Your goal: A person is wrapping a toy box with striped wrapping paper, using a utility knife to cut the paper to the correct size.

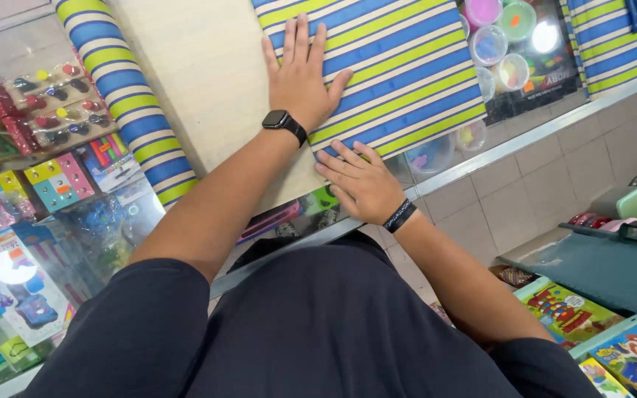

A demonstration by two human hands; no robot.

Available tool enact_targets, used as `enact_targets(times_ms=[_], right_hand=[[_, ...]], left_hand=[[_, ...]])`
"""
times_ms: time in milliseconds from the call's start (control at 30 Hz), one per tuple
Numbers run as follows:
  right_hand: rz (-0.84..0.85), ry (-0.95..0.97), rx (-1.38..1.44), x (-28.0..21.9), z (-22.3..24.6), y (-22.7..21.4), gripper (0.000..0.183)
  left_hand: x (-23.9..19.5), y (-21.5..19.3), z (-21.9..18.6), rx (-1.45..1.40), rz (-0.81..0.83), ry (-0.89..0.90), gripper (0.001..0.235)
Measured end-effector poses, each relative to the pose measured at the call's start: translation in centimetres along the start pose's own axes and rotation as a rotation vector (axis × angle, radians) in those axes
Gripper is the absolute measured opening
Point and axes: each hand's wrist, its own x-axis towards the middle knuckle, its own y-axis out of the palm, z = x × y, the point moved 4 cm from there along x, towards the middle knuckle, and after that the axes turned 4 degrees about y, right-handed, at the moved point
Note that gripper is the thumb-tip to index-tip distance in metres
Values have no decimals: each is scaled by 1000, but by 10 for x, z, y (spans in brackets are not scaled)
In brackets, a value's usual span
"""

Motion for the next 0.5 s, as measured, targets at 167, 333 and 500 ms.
enact_targets(times_ms=[167,333,500], right_hand=[[-56,17,38,0,-1,3,42],[-61,37,47,-4,-1,9,44],[-65,126,131,4,-5,2,37]], left_hand=[[14,-3,19,64,51,-75,86],[33,-14,43,76,93,-121,90],[53,-18,55,52,24,-64,91]])
